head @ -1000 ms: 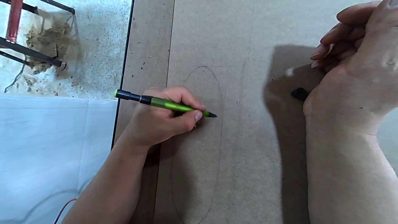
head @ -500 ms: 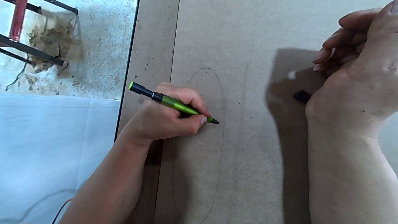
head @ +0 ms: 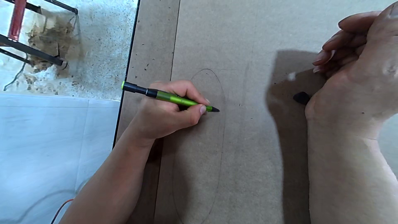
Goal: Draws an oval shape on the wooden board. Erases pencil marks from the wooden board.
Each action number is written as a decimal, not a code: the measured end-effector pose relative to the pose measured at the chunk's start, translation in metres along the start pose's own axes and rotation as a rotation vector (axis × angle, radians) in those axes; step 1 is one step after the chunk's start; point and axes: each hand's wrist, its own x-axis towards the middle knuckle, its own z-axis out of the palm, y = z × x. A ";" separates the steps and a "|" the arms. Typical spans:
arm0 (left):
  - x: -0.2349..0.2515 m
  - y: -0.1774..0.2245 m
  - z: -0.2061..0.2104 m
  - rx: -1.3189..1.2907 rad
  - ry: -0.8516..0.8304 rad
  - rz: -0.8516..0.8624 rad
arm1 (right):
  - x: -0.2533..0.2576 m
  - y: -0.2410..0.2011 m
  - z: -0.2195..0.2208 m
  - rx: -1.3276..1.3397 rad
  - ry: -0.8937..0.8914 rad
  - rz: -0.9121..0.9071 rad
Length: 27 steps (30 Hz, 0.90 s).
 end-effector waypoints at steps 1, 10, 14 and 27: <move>-0.001 0.001 0.000 0.013 -0.038 0.014 | 0.000 0.000 0.000 0.005 0.002 0.001; 0.001 -0.003 0.001 -0.020 0.050 0.011 | 0.000 -0.001 0.001 0.010 0.003 0.005; 0.002 -0.002 0.004 -0.047 0.110 -0.023 | 0.000 -0.001 0.000 0.008 0.000 0.009; 0.003 -0.002 0.004 -0.020 0.122 -0.019 | -0.001 -0.002 0.002 0.018 0.010 -0.009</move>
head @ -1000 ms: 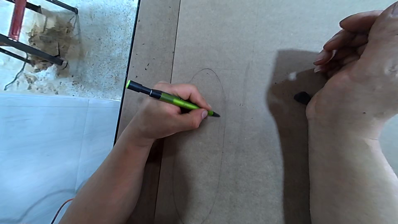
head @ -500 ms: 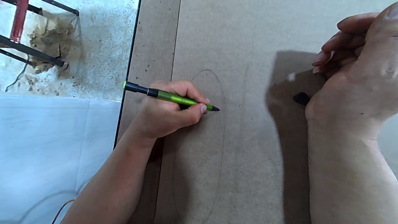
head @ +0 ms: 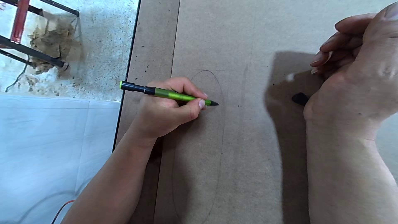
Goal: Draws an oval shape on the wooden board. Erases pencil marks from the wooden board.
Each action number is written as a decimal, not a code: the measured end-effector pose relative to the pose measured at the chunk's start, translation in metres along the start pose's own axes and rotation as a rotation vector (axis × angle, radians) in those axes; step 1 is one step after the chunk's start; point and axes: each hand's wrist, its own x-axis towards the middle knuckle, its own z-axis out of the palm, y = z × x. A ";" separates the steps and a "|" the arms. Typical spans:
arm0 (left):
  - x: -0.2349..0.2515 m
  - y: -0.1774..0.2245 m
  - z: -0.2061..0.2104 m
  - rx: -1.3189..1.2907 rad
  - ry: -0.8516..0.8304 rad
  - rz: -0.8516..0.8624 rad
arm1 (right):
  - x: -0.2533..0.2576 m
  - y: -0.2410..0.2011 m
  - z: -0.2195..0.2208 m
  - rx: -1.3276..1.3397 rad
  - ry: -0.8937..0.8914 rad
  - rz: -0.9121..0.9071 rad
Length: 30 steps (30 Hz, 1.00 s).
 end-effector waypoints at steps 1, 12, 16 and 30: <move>0.000 0.001 -0.001 0.006 -0.021 -0.003 | 0.000 0.000 0.000 -0.003 0.001 0.000; 0.002 -0.001 0.005 0.011 0.119 -0.011 | 0.000 0.001 0.000 -0.003 -0.003 -0.003; 0.001 -0.001 0.006 0.006 0.144 -0.009 | 0.000 0.001 -0.001 -0.001 -0.009 -0.003; 0.004 -0.001 0.010 0.029 0.241 -0.024 | 0.000 0.001 -0.001 -0.004 -0.007 -0.001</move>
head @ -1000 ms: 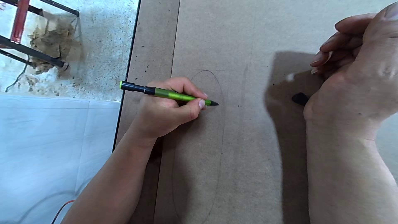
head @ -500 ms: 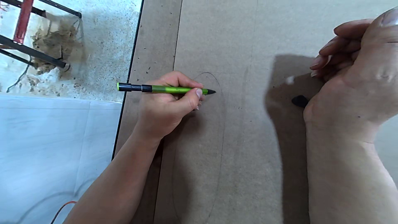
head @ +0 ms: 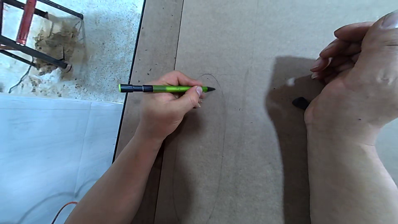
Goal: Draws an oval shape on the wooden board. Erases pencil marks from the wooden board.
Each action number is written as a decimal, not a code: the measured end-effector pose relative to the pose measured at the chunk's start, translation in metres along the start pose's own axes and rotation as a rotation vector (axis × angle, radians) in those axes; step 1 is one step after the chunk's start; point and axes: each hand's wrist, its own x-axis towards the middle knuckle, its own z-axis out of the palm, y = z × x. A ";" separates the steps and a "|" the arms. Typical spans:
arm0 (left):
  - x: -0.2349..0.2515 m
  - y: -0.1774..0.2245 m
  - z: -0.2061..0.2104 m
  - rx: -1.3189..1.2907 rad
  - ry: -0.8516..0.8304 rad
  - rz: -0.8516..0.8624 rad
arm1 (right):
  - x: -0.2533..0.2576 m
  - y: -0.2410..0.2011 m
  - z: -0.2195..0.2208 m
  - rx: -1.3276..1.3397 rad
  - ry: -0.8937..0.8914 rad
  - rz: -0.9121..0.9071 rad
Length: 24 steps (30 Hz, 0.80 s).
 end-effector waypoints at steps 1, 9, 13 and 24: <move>0.000 0.000 0.002 0.004 0.032 -0.006 | 0.000 0.000 0.000 0.001 0.002 0.001; 0.000 0.000 0.004 0.010 0.065 -0.006 | 0.000 0.000 0.000 0.003 0.006 0.008; 0.000 0.002 0.009 0.047 0.176 -0.027 | 0.000 -0.001 0.000 -0.008 0.000 0.010; -0.001 0.001 0.011 0.058 0.182 -0.010 | 0.000 -0.001 0.001 0.003 0.016 0.008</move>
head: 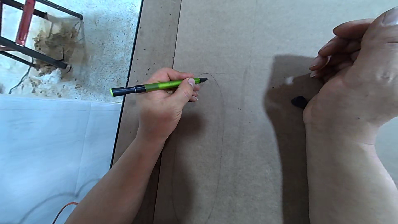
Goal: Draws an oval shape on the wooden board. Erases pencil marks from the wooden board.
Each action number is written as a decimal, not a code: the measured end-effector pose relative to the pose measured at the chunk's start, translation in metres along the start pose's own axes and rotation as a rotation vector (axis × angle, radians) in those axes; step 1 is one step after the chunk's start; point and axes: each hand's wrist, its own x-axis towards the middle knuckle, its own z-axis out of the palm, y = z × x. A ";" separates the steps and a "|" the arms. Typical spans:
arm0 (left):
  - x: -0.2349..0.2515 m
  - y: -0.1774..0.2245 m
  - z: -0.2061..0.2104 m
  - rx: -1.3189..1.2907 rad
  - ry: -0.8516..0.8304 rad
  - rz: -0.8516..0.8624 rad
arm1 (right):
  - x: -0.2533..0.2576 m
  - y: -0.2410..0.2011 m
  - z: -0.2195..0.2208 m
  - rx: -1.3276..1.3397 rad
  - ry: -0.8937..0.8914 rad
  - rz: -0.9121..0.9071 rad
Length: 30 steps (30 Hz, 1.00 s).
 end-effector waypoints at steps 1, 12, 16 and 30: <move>0.000 0.000 0.000 0.001 -0.006 0.003 | 0.000 0.000 0.000 0.001 0.001 -0.003; 0.000 0.000 0.002 0.034 0.031 0.006 | 0.000 -0.001 0.001 -0.008 0.005 -0.008; -0.001 0.002 0.002 0.046 0.043 -0.010 | 0.000 -0.002 0.000 -0.013 0.013 -0.001; 0.001 -0.001 0.000 0.022 -0.030 0.031 | 0.000 -0.002 0.001 -0.005 0.013 -0.007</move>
